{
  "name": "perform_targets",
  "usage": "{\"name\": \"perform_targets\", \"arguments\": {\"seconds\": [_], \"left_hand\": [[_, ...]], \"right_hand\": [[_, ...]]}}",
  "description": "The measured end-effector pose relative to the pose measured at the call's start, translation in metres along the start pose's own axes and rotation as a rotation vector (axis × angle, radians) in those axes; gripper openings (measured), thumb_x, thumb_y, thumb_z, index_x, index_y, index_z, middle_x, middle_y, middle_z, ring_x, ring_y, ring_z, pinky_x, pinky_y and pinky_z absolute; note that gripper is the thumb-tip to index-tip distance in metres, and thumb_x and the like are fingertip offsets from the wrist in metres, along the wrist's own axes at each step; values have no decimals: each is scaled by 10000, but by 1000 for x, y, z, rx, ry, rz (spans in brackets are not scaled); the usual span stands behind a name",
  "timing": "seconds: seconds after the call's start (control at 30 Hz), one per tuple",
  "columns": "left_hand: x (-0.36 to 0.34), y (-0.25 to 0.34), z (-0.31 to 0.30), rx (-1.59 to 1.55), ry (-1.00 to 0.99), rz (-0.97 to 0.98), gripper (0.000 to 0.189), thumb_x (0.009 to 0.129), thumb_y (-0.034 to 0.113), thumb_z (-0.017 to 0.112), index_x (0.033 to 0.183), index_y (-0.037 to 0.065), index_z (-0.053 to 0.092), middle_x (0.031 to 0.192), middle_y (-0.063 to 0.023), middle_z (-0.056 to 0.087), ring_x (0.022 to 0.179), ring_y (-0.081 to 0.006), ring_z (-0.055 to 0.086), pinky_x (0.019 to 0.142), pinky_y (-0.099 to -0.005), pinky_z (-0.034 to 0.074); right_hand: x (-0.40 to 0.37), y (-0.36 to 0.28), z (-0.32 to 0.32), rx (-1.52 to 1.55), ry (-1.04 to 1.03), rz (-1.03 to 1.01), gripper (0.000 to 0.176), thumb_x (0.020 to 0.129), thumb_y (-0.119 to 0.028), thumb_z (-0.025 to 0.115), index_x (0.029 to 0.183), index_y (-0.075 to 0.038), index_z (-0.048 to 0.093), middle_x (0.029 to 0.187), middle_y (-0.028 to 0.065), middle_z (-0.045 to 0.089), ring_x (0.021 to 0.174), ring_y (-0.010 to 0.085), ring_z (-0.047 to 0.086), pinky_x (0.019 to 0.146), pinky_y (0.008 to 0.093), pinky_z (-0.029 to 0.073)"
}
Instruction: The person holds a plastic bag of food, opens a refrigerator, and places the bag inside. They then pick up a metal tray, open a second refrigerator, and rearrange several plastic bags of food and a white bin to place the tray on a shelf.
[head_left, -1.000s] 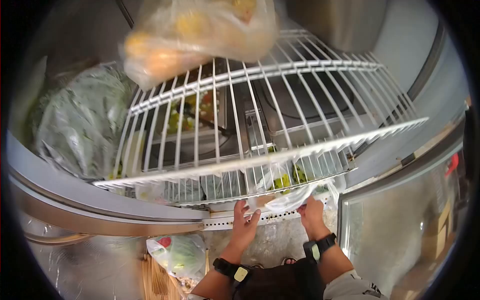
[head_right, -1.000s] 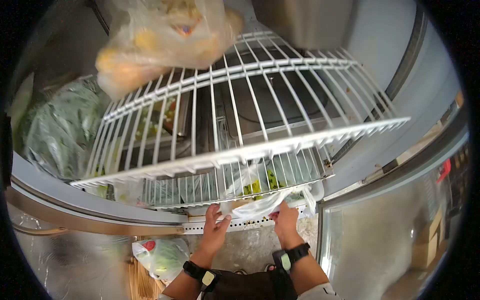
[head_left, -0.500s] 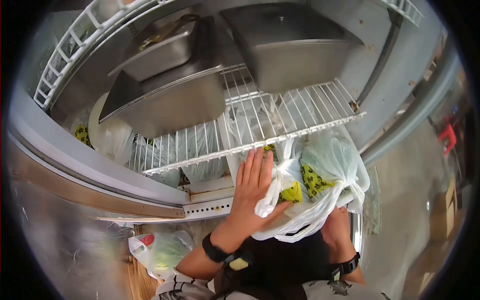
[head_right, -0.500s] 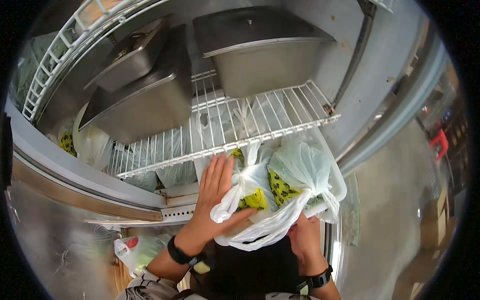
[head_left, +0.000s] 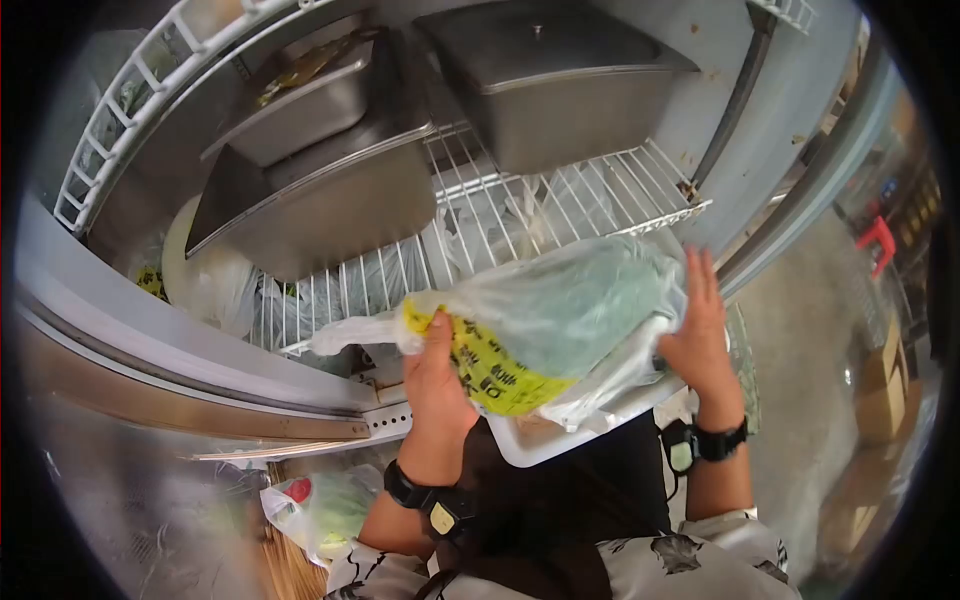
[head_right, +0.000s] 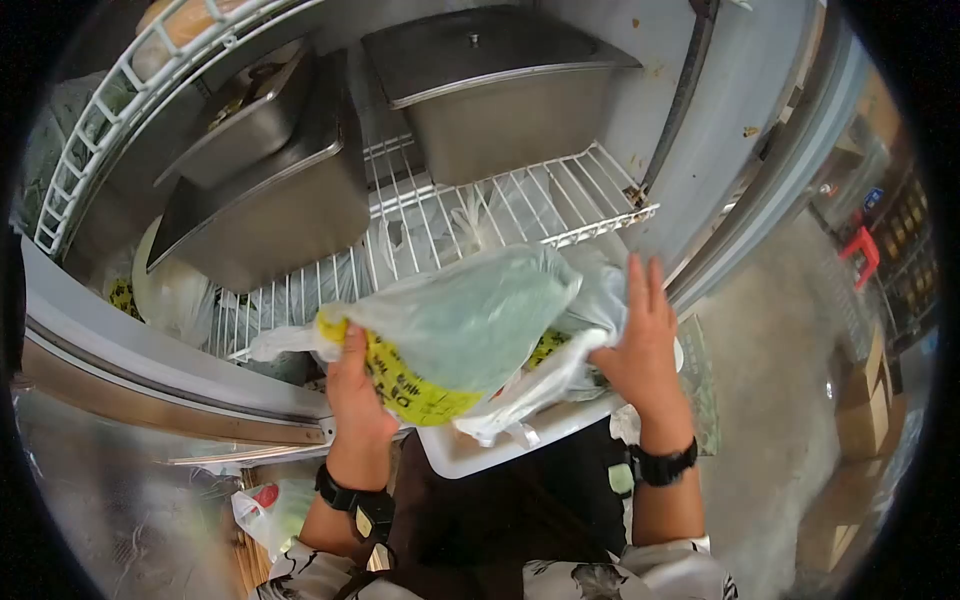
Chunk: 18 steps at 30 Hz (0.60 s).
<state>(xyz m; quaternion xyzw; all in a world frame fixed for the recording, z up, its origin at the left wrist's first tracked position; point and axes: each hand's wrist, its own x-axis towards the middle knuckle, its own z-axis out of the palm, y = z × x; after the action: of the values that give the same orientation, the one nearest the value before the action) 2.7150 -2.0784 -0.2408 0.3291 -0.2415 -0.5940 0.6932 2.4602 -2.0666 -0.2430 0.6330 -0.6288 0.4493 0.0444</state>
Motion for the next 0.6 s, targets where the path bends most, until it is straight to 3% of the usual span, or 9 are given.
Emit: {"name": "perform_targets", "arguments": {"seconds": [0.07, 0.1, 0.17, 0.2, 0.23, 0.3, 0.43, 0.5, 0.6], "left_hand": [[0, 3, -11, -8, 16, 71, 229, 884, 160, 503, 1063, 20, 534, 974, -60, 590, 871, -151, 575, 739, -277, 469], [-2, 5, -22, -14, 12, 61, 229, 884, 160, 503, 1063, 20, 534, 974, -60, 590, 871, -151, 575, 739, -277, 469], [-7, 10, -41, 433, 30, 449, 272, 890, 143, 469, 1109, -10, 523, 995, -84, 589, 892, -191, 569, 800, -301, 439], [-10, 15, -41, 425, 27, 448, 272, 890, 143, 469, 1109, -10, 523, 995, -84, 589, 892, -191, 569, 800, -301, 439], [-16, 22, -38, 369, 50, 428, 264, 879, 158, 462, 1077, -1, 532, 981, -77, 591, 878, -180, 577, 774, -300, 453], [-24, 25, -39, 314, 74, 402, 258, 868, 173, 454, 1044, 7, 541, 967, -70, 593, 864, -169, 585, 749, -298, 467], [-36, 23, -40, 313, 122, 487, 276, 845, 148, 499, 1068, -9, 540, 1052, -100, 536, 975, -183, 516, 820, -308, 416], [-38, 22, -40, 387, 151, 565, 307, 821, 132, 549, 1084, -26, 538, 1135, -119, 483, 1045, -195, 461, 883, -316, 367], [-37, 18, -51, 985, 3, 741, 411, 822, 170, 556, 1187, 22, 439, 1042, -112, 498, 1001, -215, 482, 870, -363, 387]], "right_hand": [[4, 17, 7, -437, -221, -21, 596, 699, -57, 652, 1244, -31, 413, 1142, 162, 509, 1081, 298, 468, 891, 351, 383], [3, 34, 12, -448, -221, -16, 596, 699, -57, 652, 1244, -31, 413, 1142, 162, 509, 1081, 298, 468, 891, 351, 383], [-1, 71, 15, 318, -120, 388, 473, 753, -88, 617, 1195, -23, 461, 1050, 142, 567, 953, 252, 558, 804, 335, 446], [-2, 78, 9, 426, -14, 380, 324, 828, -169, 548, 1111, -16, 516, 950, 110, 600, 841, 202, 597, 727, 323, 477], [1, 76, 2, 421, -14, 376, 324, 828, -169, 548, 1111, -16, 516, 950, 110, 600, 841, 202, 597, 727, 323, 477], [6, 70, -14, 1110, 333, 704, 343, 862, -243, 494, 1120, -18, 504, 1011, 118, 585, 883, 206, 589, 756, 329, 476], [-25, 82, -29, 1556, 86, 497, 409, 874, -295, 476, 1179, -23, 459, 1101, 141, 551, 947, 237, 573, 820, 367, 465], [-43, 72, -26, 1629, 184, 603, 443, 872, -292, 478, 1207, -4, 441, 1152, 158, 523, 1032, 232, 529, 885, 353, 422], [-39, 62, -31, 1406, 240, 632, 459, 864, -271, 495, 1227, 1, 424, 1188, 163, 499, 1075, 232, 499, 914, 344, 394]]}}
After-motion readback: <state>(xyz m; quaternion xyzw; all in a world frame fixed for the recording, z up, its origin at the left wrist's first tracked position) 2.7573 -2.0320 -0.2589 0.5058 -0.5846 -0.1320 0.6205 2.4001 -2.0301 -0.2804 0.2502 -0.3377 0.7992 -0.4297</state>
